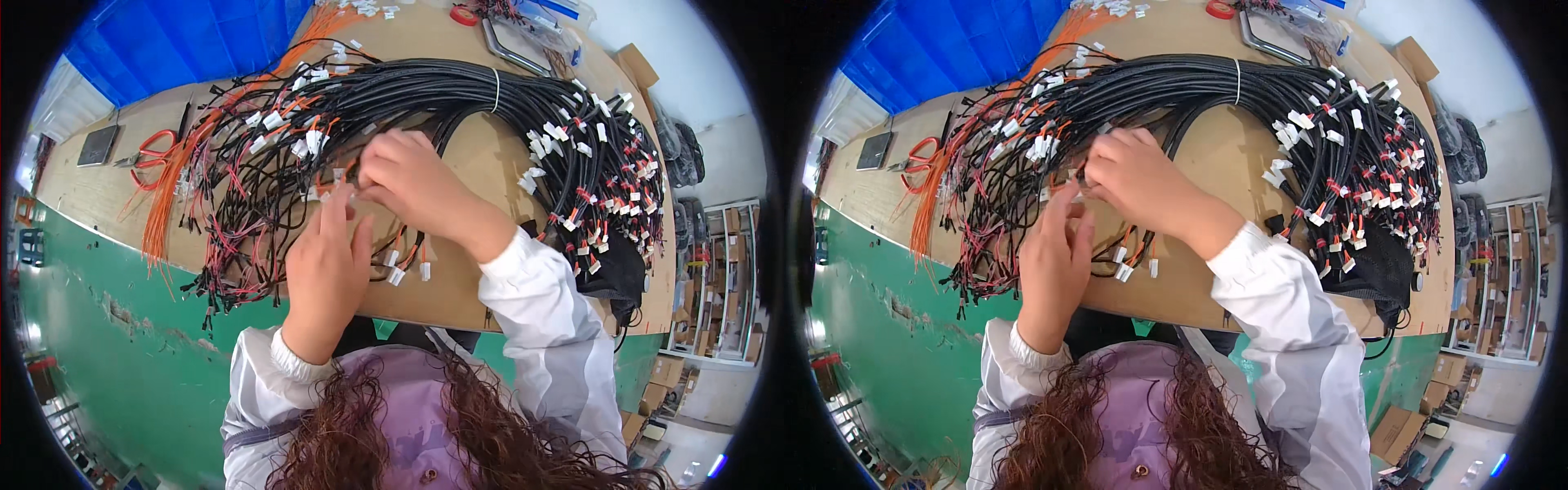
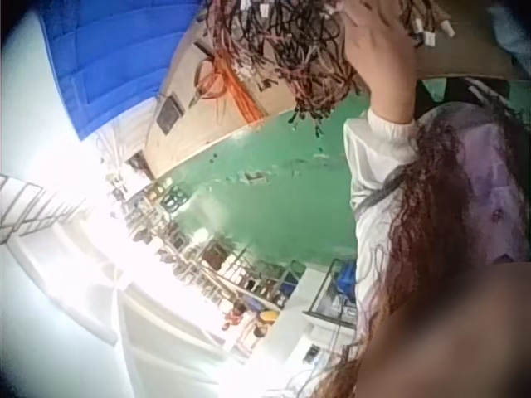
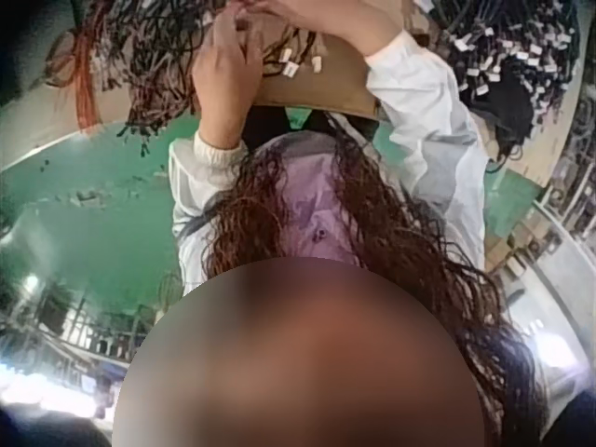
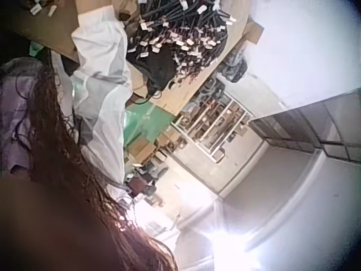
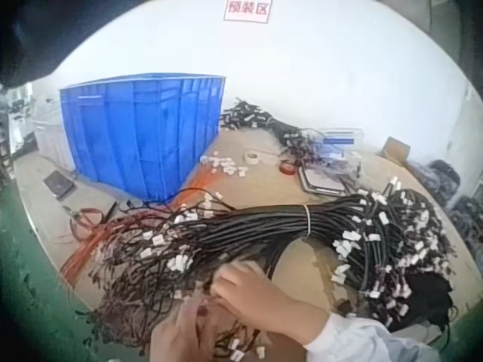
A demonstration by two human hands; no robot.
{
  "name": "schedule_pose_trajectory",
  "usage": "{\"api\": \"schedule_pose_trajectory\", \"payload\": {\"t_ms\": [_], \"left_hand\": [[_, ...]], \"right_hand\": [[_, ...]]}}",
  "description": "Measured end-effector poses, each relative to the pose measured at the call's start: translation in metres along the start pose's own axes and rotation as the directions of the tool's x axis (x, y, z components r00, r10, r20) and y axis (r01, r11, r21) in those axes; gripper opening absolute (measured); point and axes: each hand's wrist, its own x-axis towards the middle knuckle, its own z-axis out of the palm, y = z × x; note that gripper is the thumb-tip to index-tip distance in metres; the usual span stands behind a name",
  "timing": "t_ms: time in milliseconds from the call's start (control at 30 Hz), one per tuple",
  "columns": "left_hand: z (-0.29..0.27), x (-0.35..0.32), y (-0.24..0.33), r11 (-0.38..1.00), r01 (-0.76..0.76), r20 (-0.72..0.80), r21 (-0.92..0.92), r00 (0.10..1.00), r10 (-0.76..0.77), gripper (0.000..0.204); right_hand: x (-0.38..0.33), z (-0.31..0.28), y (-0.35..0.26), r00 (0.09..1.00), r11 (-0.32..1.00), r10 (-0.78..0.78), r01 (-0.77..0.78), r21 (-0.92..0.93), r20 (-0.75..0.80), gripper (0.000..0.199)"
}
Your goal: Sorting and inspecting black wire harnesses with white plastic connectors at a factory workbench.
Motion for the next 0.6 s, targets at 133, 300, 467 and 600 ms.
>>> {"api": "schedule_pose_trajectory", "payload": {"t_ms": [133, 300, 467, 600], "left_hand": [[0.008, 0.002, 0.003, 0.985, 0.055, -0.04, -0.166, 0.997, -0.063, 0.025], [0.011, 0.01, -0.001, 0.9, 0.196, 0.166, -0.389, 0.976, -0.141, 0.015], [0.008, 0.011, 0.0, 0.818, 0.355, 0.282, -0.453, 0.927, -0.246, 0.022], [0.01, 0.01, 0.003, 0.795, 0.363, 0.259, -0.486, 0.929, -0.265, 0.025]], "right_hand": [[-0.017, -0.02, -0.013, 0.996, 0.988, 0.087, -0.089, 0.128, 0.022, 0.013], [-0.036, -0.021, -0.008, 0.973, 0.909, 0.226, -0.228, 0.35, 0.046, 0.009], [-0.037, -0.021, -0.003, 0.967, 0.832, 0.246, -0.244, 0.499, 0.063, 0.009], [-0.038, -0.022, -0.001, 0.968, 0.839, 0.233, -0.249, 0.483, 0.094, 0.008]]}}
